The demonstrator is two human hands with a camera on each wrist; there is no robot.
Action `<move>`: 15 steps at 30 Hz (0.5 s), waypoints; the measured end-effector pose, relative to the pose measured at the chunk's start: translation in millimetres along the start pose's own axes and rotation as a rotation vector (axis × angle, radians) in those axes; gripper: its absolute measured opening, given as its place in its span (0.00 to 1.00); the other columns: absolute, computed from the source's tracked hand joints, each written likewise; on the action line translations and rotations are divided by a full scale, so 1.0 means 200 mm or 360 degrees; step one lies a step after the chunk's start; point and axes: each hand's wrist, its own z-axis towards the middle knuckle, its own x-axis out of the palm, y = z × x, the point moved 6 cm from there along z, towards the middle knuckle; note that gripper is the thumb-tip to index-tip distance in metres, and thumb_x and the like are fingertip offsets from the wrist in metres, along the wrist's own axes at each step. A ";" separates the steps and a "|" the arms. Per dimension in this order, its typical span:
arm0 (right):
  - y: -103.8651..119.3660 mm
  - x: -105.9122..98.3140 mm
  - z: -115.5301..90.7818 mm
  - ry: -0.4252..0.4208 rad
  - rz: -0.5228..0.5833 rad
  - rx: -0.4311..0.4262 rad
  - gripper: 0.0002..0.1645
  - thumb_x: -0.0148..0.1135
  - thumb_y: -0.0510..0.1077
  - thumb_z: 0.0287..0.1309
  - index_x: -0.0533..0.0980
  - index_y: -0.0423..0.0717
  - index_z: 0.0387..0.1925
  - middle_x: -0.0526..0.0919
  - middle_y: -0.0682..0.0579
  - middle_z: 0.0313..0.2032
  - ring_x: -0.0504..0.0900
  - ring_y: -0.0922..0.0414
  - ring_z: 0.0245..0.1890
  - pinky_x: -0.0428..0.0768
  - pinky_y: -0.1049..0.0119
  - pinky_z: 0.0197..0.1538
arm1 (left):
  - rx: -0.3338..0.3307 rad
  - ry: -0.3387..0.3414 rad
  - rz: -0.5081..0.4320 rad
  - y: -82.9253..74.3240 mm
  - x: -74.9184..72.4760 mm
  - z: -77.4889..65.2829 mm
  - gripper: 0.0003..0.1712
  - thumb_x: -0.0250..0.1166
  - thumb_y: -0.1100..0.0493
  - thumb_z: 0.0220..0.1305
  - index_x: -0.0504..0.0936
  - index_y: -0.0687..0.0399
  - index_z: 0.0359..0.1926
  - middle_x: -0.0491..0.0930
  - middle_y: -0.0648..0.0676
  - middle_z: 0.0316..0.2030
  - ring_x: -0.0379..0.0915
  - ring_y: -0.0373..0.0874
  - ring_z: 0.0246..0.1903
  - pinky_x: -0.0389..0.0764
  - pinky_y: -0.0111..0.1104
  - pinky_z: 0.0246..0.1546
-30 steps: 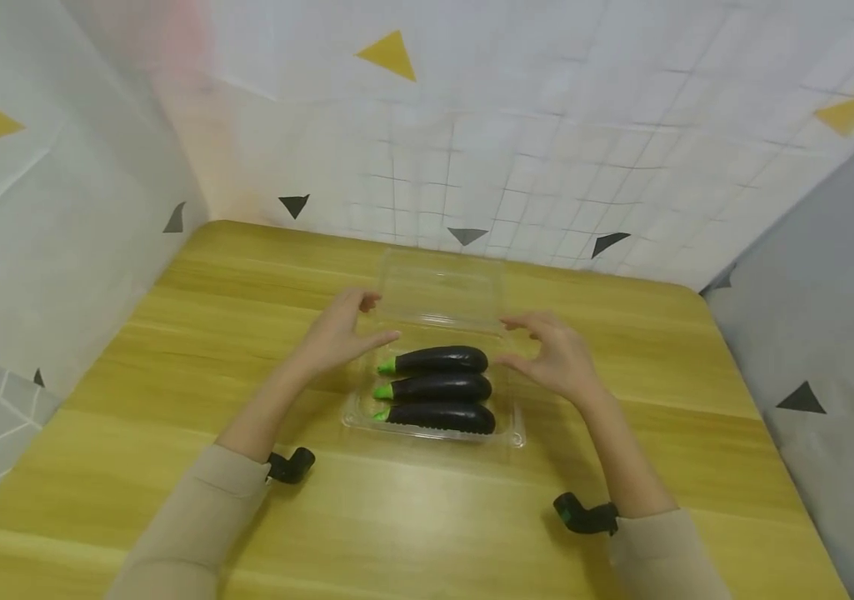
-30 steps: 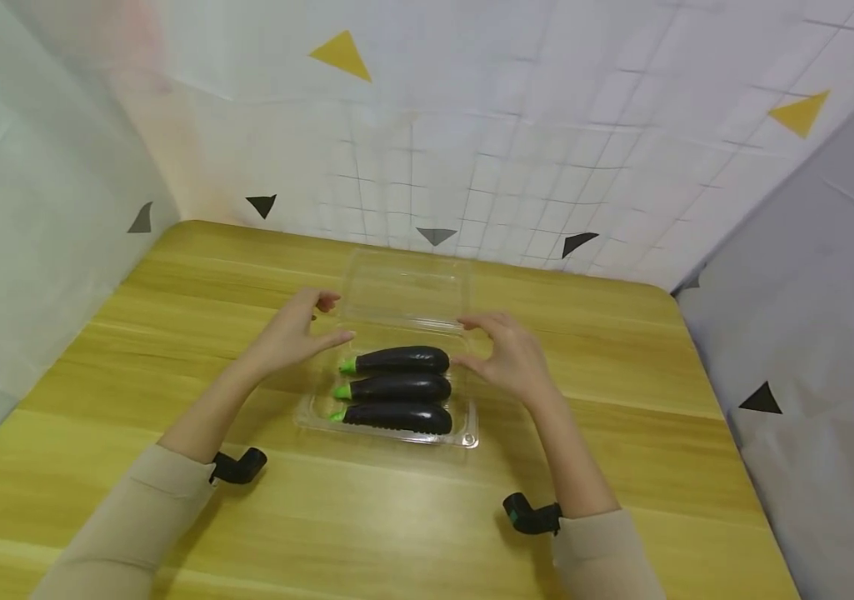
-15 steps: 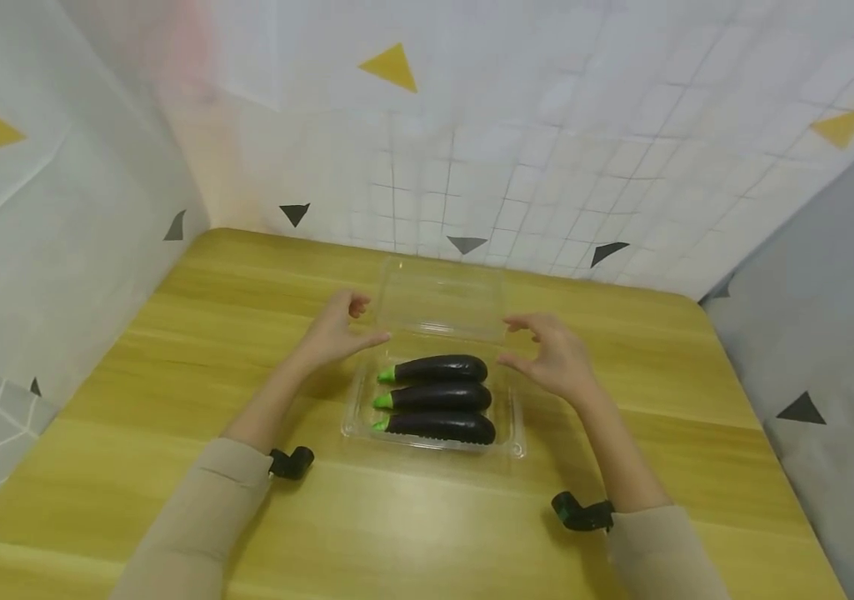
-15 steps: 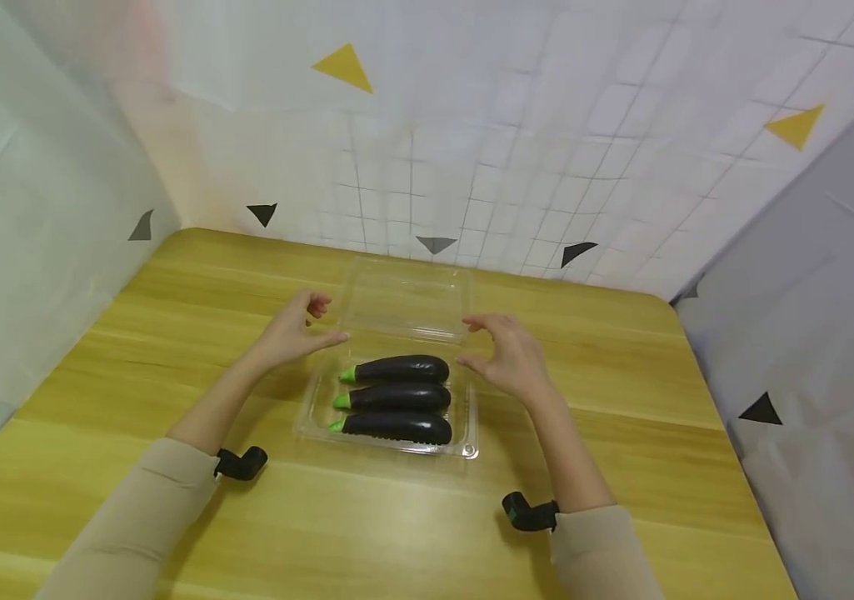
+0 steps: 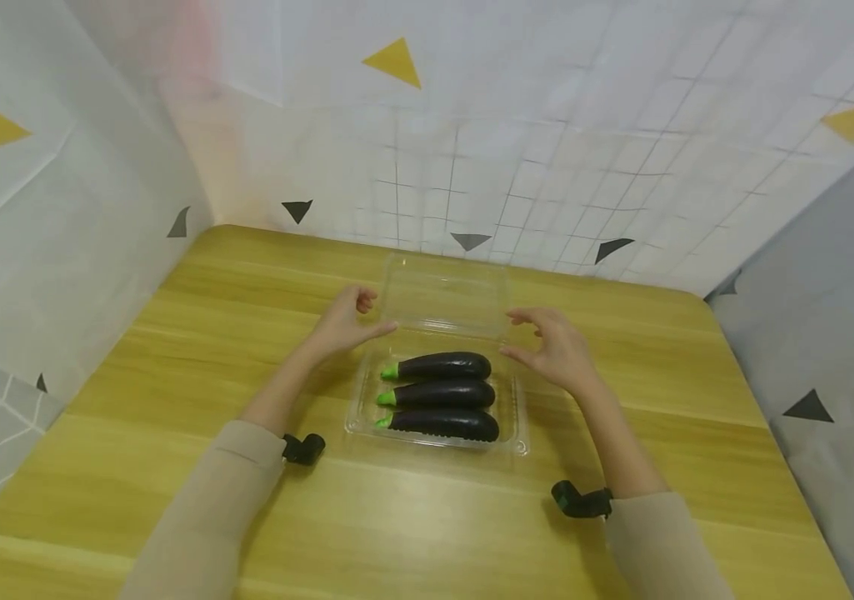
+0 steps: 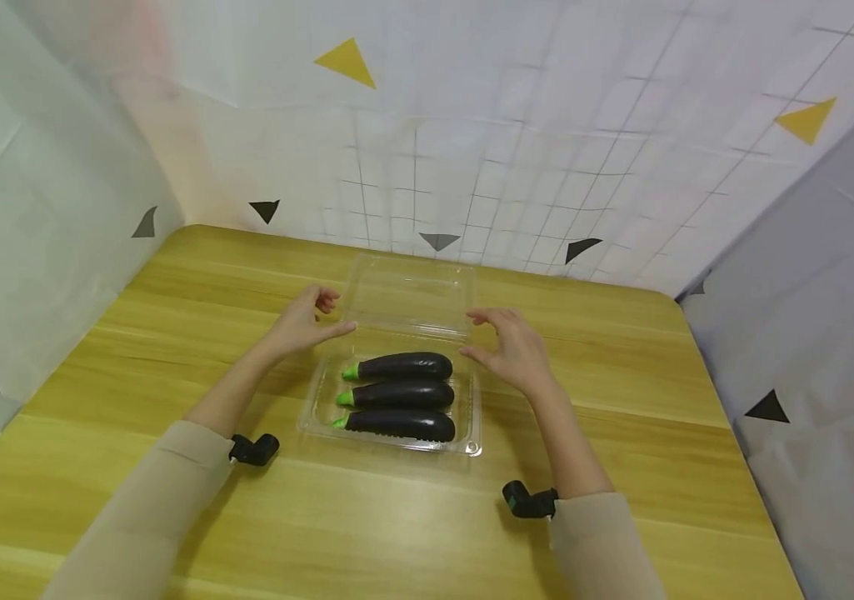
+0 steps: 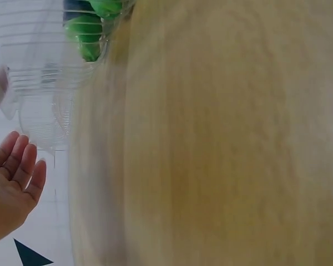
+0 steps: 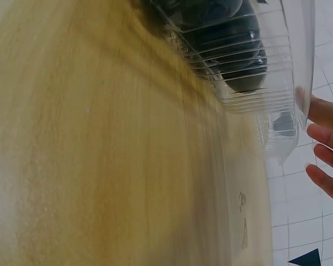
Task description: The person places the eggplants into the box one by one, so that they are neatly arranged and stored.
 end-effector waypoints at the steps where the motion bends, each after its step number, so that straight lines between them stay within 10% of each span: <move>1: 0.00 0.00 0.00 -0.0003 -0.0008 0.0002 0.35 0.77 0.51 0.46 0.76 0.47 0.57 0.82 0.50 0.46 0.77 0.46 0.47 0.81 0.53 0.43 | -0.0008 0.0001 -0.0007 0.00 0.00 0.00 0.45 0.72 0.41 0.53 0.67 0.66 0.60 0.71 0.60 0.51 0.67 0.53 0.51 0.72 0.44 0.55; 15: -0.02 0.01 0.00 0.0012 0.0000 0.0048 0.33 0.76 0.51 0.47 0.76 0.49 0.56 0.83 0.50 0.45 0.78 0.46 0.47 0.81 0.54 0.43 | -0.0162 -0.0018 -0.0189 0.08 0.02 0.04 0.46 0.69 0.38 0.55 0.64 0.65 0.61 0.70 0.60 0.50 0.67 0.53 0.51 0.74 0.44 0.54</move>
